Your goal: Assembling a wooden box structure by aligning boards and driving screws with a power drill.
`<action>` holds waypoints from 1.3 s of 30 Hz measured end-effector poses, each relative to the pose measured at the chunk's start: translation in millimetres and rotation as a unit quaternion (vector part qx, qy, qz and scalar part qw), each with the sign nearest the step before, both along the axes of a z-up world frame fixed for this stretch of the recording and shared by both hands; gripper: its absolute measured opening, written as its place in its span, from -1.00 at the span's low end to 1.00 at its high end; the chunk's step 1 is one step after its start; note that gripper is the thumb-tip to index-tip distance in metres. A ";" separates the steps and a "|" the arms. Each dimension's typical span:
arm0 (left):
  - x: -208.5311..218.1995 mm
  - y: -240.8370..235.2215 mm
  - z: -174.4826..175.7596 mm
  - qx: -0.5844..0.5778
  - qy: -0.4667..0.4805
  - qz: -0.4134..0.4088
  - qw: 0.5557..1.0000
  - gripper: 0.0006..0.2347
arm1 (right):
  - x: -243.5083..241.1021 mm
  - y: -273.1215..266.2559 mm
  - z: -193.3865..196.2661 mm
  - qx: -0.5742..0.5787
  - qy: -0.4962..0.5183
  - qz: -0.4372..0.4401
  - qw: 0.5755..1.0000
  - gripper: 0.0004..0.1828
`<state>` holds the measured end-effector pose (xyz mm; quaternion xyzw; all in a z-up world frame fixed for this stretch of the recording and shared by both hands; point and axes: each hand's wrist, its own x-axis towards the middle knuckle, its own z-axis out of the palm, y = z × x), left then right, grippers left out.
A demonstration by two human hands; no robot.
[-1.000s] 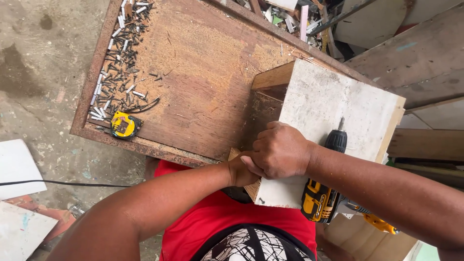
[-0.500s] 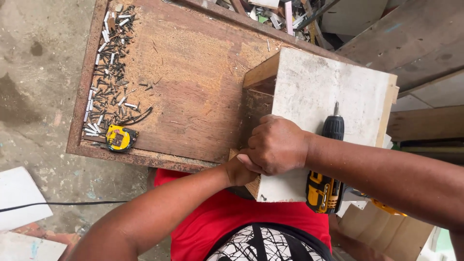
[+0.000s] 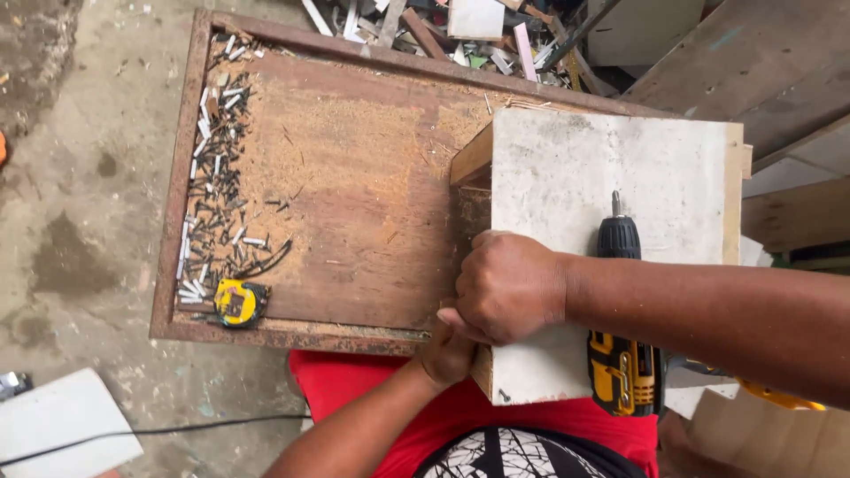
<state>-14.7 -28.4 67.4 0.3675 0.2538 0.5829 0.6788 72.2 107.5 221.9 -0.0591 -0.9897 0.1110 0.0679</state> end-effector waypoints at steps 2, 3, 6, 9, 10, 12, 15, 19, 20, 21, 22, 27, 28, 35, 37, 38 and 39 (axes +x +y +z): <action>-9.4 3.3 1.1 0.054 0.039 -0.011 0.998 -0.58 | -0.4 -1.5 0.6 0.002 0.001 -0.003 1.000 -0.45; -10.9 1.9 -2.2 0.059 0.026 -0.017 0.998 -0.60 | -0.7 -2.9 0.9 -0.008 -0.002 -0.008 1.000 -0.42; -8.6 -7.8 -16.0 0.079 0.005 -0.027 0.997 -0.68 | 0.1 -7.3 -0.6 -0.008 -0.011 -0.010 1.000 -0.41; -7.7 -1.9 -23.1 0.116 -0.018 -0.046 0.992 -0.79 | -2.6 -5.3 2.7 0.002 -0.022 -0.017 1.000 -0.40; -7.6 -1.7 -23.7 0.126 -0.038 -0.071 0.989 -0.71 | -3.3 -7.6 4.2 -0.009 -0.030 -0.036 0.999 -0.38; -6.7 2.1 -14.7 0.129 -0.023 -0.086 0.988 -0.77 | -0.3 -8.4 2.0 -0.008 -0.047 -0.030 0.998 -0.40; -16.2 28.3 39.8 0.126 -0.038 -0.104 0.986 -0.81 | -2.3 -5.8 -0.7 0.006 -0.057 -0.018 0.998 -0.42; -14.8 28.3 45.4 0.099 -0.065 -0.116 0.986 -0.89 | -3.1 -5.9 8.6 -0.014 -0.076 -0.031 0.997 -0.36; -15.5 29.2 47.1 0.096 -0.067 -0.118 0.986 -0.89 | -2.7 -6.8 9.4 -0.018 -0.077 -0.033 0.996 -0.36; -16.2 32.1 47.5 0.110 -0.048 -0.119 0.986 -0.88 | -2.4 -5.9 9.2 -0.004 -0.058 -0.039 0.998 -0.38; -17.3 35.0 47.9 0.125 -0.028 -0.120 0.984 -0.86 | -2.6 -4.9 9.0 0.010 -0.038 -0.046 0.998 -0.39; -19.0 20.2 31.6 0.145 0.064 -0.137 0.978 -0.69 | 29.6 -13.4 98.0 -0.092 0.053 -0.165 0.981 -0.82; -25.9 27.5 54.1 0.164 0.088 -0.142 0.972 -0.61 | 46.3 -20.0 120.7 -0.147 0.053 -0.260 0.953 -0.76; -25.9 29.9 55.7 0.176 0.174 -0.130 0.960 -0.47 | 155.3 -126.0 103.6 -0.304 -0.337 -0.604 0.656 0.36; -27.1 29.2 57.7 0.186 0.195 -0.140 0.953 -0.41 | 170.8 -143.0 65.2 -0.119 -0.295 -0.577 0.752 0.16; -27.7 24.9 56.2 0.184 0.194 -0.140 0.953 -0.41 | 166.8 -143.4 65.8 -0.120 -0.296 -0.576 0.752 0.16; -27.6 26.9 53.4 0.184 0.207 -0.136 0.951 -0.42 | 163.0 -138.8 65.5 -0.092 -0.269 -0.571 0.770 0.06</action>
